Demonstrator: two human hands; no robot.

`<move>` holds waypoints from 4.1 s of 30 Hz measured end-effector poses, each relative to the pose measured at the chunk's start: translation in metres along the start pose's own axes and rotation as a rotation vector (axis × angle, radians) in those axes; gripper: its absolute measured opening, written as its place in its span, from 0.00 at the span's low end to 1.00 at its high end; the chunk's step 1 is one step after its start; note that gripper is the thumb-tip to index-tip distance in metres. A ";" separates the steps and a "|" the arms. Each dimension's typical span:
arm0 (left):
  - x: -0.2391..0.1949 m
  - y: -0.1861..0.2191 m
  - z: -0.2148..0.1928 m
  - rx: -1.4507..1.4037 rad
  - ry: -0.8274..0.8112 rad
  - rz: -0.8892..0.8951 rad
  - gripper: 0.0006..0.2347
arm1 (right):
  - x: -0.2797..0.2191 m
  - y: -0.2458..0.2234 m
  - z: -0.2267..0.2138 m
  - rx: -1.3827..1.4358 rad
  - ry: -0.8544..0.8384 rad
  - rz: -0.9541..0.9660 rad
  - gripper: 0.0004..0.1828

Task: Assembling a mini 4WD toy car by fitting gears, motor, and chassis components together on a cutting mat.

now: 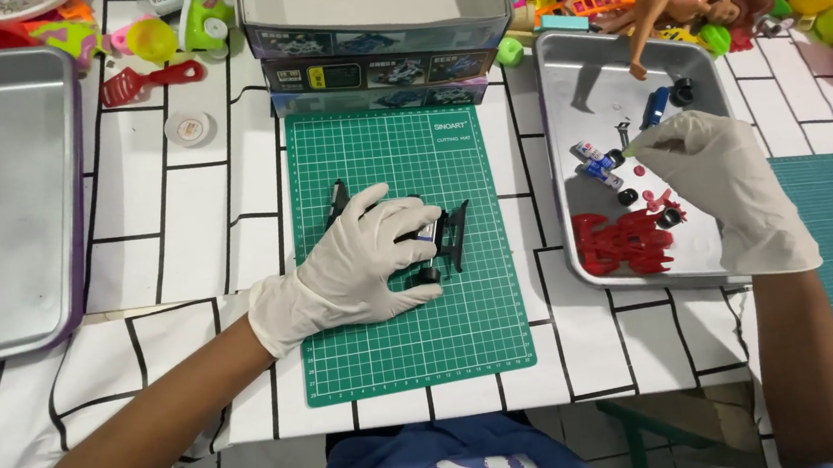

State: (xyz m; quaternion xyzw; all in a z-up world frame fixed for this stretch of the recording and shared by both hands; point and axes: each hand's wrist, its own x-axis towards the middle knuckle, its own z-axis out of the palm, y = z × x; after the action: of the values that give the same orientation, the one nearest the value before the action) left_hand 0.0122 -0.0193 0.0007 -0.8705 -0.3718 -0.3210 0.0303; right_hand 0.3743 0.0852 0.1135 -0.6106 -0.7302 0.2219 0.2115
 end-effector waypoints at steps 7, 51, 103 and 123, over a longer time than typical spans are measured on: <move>-0.004 -0.001 0.008 -0.044 -0.021 0.014 0.11 | -0.015 -0.062 0.084 0.197 -0.167 -0.362 0.11; -0.004 -0.002 0.015 -0.076 0.009 -0.024 0.12 | 0.024 -0.089 0.140 0.403 -0.505 -0.379 0.03; 0.048 0.008 -0.061 -0.128 -0.495 -0.420 0.21 | -0.036 -0.083 0.114 0.366 -0.185 -0.442 0.12; 0.074 -0.002 -0.021 -0.521 -0.402 -1.072 0.03 | -0.079 -0.022 0.172 -0.068 0.177 -0.676 0.17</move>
State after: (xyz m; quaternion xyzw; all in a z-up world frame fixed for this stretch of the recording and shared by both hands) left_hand 0.0378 0.0230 0.0600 -0.5852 -0.6645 -0.2020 -0.4186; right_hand 0.2704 -0.0078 -0.0166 -0.3577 -0.8770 0.0610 0.3148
